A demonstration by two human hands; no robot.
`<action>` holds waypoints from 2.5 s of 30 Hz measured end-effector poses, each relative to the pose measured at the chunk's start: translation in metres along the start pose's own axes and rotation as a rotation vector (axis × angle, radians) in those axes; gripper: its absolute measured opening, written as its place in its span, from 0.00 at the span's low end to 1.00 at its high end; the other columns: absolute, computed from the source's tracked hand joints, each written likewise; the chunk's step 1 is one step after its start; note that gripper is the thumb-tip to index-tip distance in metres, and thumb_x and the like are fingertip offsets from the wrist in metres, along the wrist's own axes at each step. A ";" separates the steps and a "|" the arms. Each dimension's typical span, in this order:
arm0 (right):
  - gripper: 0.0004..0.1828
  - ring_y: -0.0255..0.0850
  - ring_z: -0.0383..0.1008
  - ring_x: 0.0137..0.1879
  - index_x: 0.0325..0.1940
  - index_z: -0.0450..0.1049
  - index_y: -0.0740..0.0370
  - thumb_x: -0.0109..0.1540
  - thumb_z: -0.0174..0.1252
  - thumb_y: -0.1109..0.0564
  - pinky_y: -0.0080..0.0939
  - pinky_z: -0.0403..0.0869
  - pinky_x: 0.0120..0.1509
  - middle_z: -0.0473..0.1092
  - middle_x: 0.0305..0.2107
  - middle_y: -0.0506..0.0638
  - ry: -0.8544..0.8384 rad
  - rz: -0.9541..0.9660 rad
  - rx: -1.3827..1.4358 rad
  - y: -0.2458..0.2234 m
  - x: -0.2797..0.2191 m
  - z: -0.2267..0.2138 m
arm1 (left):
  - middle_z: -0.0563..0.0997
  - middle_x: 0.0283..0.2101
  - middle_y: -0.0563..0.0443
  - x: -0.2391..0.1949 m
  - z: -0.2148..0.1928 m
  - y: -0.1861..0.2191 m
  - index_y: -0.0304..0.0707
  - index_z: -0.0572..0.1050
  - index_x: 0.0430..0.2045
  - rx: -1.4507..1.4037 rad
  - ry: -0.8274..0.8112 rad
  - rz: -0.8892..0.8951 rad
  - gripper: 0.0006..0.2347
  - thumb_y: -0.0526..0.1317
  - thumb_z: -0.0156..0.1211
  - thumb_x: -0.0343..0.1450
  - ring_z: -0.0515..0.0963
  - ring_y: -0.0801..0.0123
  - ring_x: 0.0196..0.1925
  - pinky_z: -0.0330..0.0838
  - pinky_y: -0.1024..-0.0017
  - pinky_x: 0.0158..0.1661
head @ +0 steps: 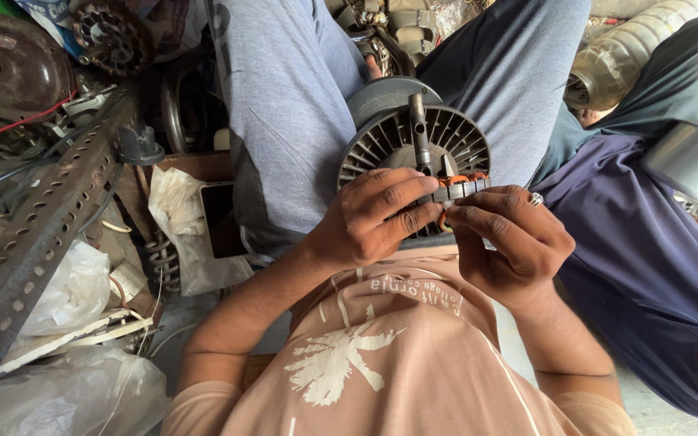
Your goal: The person works on a fan motor stator, pulling and trimming copper wires by hand and using scissors. They remove old insulation and secure new connections on the metal core.
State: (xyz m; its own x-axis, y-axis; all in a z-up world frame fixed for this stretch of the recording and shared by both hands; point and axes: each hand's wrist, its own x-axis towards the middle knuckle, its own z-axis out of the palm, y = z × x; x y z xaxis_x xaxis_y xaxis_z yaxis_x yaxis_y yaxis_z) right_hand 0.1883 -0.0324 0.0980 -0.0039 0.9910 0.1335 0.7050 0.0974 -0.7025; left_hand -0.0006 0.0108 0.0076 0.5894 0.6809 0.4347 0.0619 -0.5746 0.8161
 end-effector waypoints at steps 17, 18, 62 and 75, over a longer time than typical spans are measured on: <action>0.14 0.44 0.80 0.42 0.44 0.81 0.66 0.56 0.66 0.73 0.39 0.77 0.46 0.75 0.36 0.56 -0.176 0.084 0.063 -0.003 0.004 -0.016 | 0.79 0.39 0.52 0.029 -0.005 0.017 0.35 0.72 0.60 -0.544 0.096 -0.618 0.25 0.29 0.65 0.65 0.82 0.78 0.36 0.80 0.80 0.38; 0.14 0.43 0.80 0.42 0.44 0.81 0.66 0.56 0.65 0.73 0.39 0.77 0.46 0.75 0.36 0.55 -0.198 0.108 0.083 -0.003 0.006 -0.017 | 0.79 0.38 0.52 0.031 -0.007 0.017 0.36 0.73 0.59 -0.555 0.074 -0.635 0.25 0.29 0.65 0.65 0.81 0.78 0.35 0.79 0.81 0.38; 0.10 0.46 0.78 0.50 0.29 0.76 0.60 0.54 0.73 0.58 0.55 0.78 0.62 0.73 0.34 0.51 -0.091 0.433 0.580 0.037 -0.012 0.004 | 0.83 0.44 0.45 0.000 0.022 0.008 0.34 0.70 0.54 -0.205 0.342 -0.174 0.19 0.32 0.73 0.71 0.83 0.66 0.40 0.79 0.71 0.38; 0.16 0.46 0.77 0.46 0.36 0.73 0.69 0.56 0.70 0.55 0.45 0.78 0.57 0.74 0.35 0.54 0.023 0.523 0.641 0.028 -0.005 0.014 | 0.81 0.35 0.50 0.007 0.024 0.012 0.31 0.72 0.55 -0.163 0.360 -0.248 0.20 0.36 0.71 0.70 0.80 0.67 0.36 0.75 0.69 0.34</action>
State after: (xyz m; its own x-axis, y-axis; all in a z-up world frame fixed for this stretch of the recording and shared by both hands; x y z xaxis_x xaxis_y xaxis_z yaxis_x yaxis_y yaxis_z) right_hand 0.1981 -0.0337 0.0674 0.2318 0.9214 -0.3117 0.0703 -0.3355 -0.9394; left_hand 0.0233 -0.0022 0.0113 0.2537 0.9195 0.3002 0.0208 -0.3155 0.9487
